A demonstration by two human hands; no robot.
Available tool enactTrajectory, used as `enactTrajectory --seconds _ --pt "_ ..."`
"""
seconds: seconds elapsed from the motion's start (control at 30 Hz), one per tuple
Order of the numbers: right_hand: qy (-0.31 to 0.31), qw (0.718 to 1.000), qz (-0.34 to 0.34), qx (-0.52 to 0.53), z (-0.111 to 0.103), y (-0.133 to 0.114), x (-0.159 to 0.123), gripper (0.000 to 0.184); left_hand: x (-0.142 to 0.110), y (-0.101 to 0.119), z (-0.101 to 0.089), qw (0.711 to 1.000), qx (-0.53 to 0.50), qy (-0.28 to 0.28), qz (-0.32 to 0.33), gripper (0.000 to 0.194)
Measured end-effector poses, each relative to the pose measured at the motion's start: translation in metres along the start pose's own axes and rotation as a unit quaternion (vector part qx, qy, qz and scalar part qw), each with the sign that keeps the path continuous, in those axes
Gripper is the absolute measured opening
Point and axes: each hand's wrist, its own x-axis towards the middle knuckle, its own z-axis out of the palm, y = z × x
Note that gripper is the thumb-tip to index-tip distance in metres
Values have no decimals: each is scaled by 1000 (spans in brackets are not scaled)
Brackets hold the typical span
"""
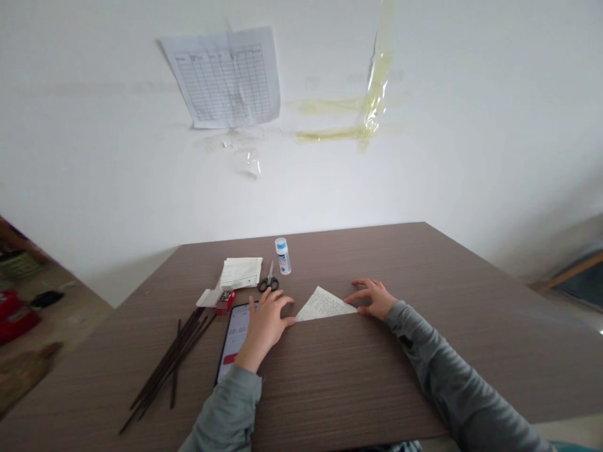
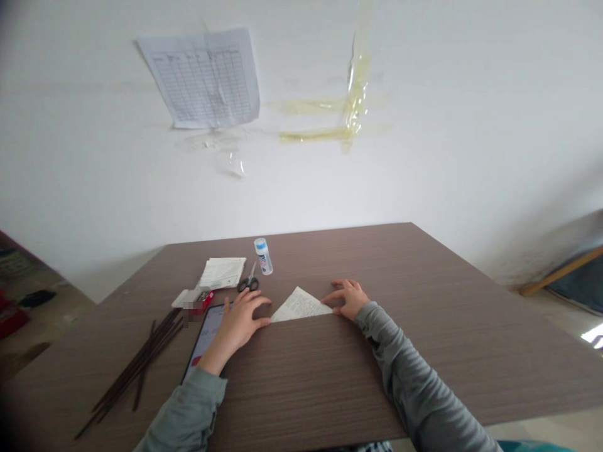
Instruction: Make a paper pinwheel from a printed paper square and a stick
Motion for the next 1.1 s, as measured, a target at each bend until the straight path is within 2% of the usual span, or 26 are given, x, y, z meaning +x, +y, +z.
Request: enactTrajectory --seconds 0.13,0.3,0.43,0.53,0.67,0.77,0.83,1.1 --pt "29 999 -10 -7 5 -4 -2 58 2 0 4 1000 -5 17 -2 49" --pt "32 999 -36 5 5 -17 -7 38 5 2 9 999 -36 25 11 55" --pt "77 996 -36 -2 12 -29 -10 48 7 6 15 998 -44 24 25 49" --pt "97 995 -31 -5 16 -35 -10 45 8 11 19 998 -50 25 23 45" --pt "101 995 -18 -13 14 -38 -10 37 8 17 23 998 -55 34 13 35" --pt "110 994 -2 -15 12 -40 -11 42 8 18 23 998 -55 39 16 30" --pt "113 993 11 -18 11 -42 -12 45 8 19 22 998 -53 37 20 28" --pt "92 995 24 -23 6 -53 -14 37 8 20 26 997 -65 49 17 27"
